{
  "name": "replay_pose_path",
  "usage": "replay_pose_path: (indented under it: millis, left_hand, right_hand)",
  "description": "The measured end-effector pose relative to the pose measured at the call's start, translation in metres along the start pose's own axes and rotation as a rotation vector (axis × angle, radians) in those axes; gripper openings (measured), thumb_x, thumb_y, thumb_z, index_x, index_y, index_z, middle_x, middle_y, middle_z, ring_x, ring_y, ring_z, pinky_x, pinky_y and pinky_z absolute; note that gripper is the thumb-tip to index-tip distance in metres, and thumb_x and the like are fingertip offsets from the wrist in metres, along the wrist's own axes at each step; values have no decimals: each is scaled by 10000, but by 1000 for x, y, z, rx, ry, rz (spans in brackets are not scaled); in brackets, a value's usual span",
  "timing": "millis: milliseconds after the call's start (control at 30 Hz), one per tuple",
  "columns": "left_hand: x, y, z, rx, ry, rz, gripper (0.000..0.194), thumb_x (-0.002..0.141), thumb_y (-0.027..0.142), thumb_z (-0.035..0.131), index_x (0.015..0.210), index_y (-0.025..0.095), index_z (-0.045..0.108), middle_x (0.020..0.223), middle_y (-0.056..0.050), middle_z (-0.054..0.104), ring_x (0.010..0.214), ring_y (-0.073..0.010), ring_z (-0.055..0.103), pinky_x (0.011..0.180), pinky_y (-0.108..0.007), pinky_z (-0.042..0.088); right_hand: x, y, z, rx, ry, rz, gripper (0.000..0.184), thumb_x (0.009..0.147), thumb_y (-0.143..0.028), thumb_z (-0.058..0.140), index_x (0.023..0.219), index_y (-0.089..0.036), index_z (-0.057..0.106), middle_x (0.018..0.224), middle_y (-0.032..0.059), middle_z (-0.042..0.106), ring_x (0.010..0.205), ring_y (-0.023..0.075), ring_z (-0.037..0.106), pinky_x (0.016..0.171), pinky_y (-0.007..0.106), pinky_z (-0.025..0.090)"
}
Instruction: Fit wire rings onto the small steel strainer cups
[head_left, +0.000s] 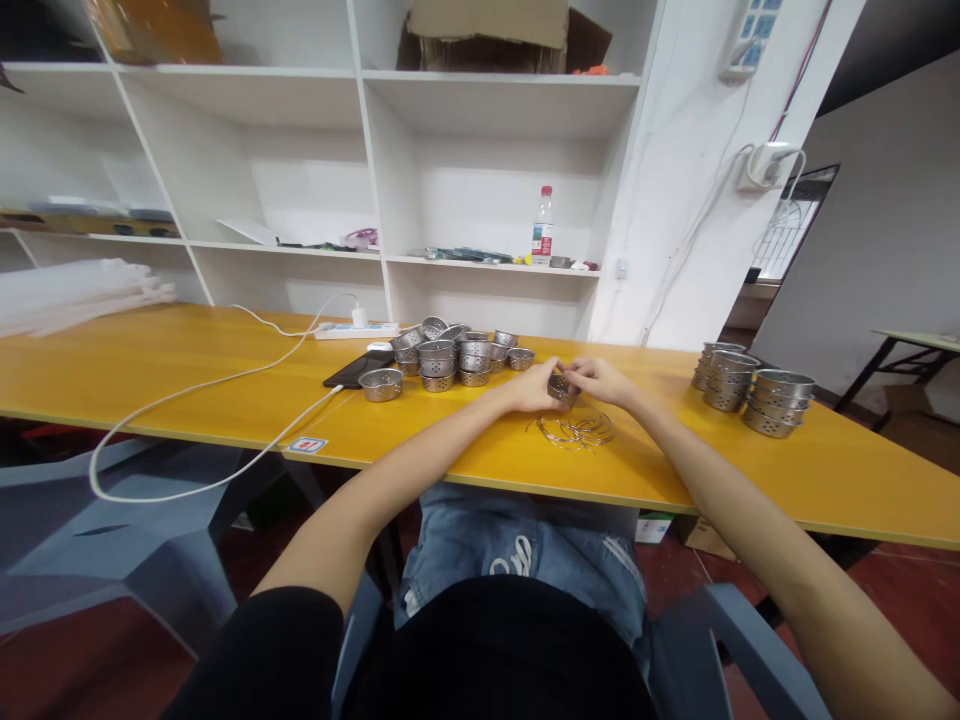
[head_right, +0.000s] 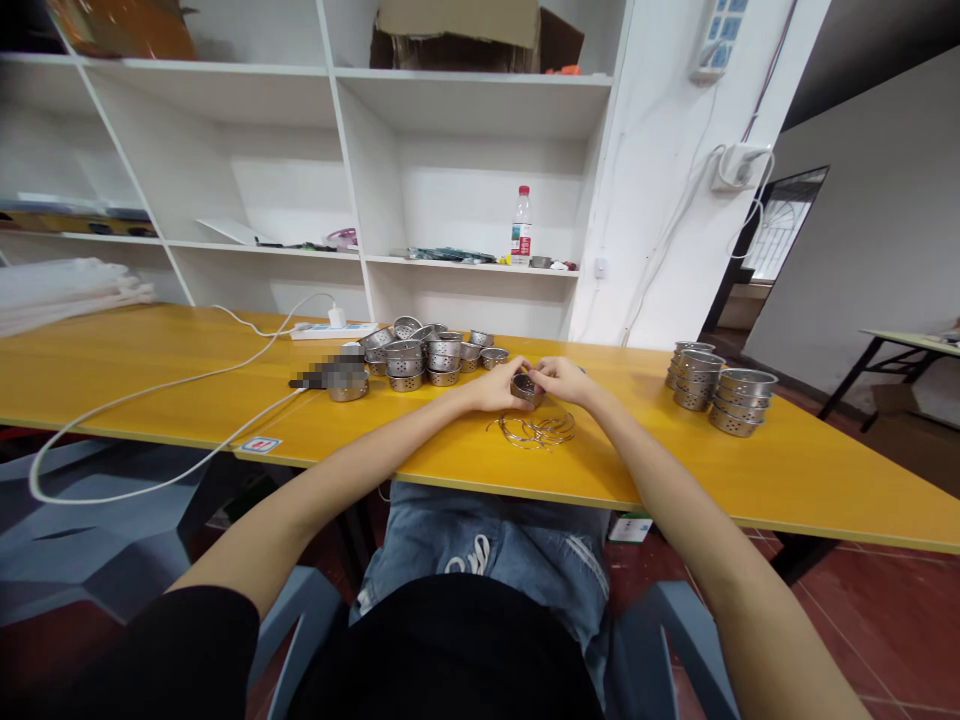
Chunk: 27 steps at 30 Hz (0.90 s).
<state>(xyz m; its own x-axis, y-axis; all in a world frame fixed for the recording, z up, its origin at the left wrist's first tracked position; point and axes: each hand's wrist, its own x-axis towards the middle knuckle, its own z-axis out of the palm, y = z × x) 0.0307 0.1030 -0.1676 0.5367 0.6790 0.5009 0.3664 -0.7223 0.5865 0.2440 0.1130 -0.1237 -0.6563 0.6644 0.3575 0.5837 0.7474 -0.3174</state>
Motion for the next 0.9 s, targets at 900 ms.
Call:
replay_pose_path:
  millis: [900]
  left_hand:
    - [1,-12,-3,44,-11,-18,707,689,367,849,1272,151,512,1219,-148,717,1090,-311,696,950,-417,533]
  right_hand:
    - [0,-19,1,-129,-132,85,518,968,-583,539,692,-156,638,1020,119,666,796,188,565,777,311,462]
